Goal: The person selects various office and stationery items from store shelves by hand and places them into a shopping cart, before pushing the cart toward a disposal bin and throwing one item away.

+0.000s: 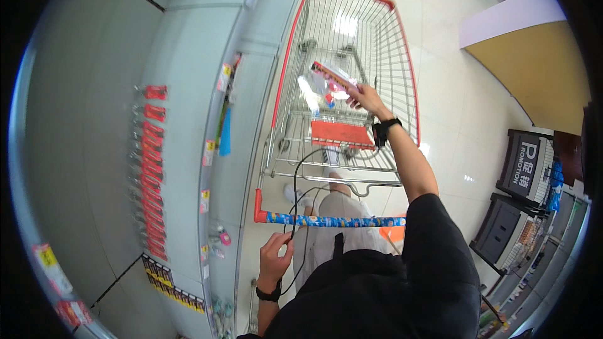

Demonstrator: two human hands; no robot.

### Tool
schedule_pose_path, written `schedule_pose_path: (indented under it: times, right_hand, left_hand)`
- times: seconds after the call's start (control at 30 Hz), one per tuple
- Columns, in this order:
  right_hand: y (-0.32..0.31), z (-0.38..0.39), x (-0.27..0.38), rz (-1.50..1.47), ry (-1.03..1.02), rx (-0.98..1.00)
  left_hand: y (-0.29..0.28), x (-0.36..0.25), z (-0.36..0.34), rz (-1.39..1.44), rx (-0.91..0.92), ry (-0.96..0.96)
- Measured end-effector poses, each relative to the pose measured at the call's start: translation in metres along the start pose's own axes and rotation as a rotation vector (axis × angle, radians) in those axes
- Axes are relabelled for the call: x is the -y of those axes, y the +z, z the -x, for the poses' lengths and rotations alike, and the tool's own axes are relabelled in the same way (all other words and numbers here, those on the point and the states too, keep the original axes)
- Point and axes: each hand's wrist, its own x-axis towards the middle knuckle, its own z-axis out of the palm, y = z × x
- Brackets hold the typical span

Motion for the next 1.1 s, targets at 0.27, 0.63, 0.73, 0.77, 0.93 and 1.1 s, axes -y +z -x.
schedule_pose_path:
  times: [0.27, 0.63, 0.73, 0.77, 0.93, 1.1]
  right_hand:
    - [-0.022, 0.177, 0.167, -0.320, -0.440, -0.236]
    - [0.084, 0.181, 0.281, -0.826, -0.746, -0.374]
    - [0.116, 0.202, 0.301, -0.835, -0.755, -0.258]
    - [0.114, 0.214, 0.315, -0.738, -0.769, -0.208]
    - [0.109, 0.339, 0.415, -0.539, -0.999, -0.158]
    - [0.157, 0.445, 0.510, -0.306, -1.278, 0.285]
  left_hand:
    - [-0.025, 0.054, 0.003, 0.559, -0.265, -0.148]
    - [-0.087, 0.103, -0.092, 0.489, -0.557, -0.045]
    - [-0.096, 0.100, -0.038, 0.688, -0.453, 0.068]
    - [-0.098, 0.089, -0.012, 0.643, -0.421, 0.126]
    - [-0.103, 0.099, 0.094, 0.555, -0.111, 0.113]
    - [-0.131, 0.062, 0.138, 0.325, -0.096, 0.191]
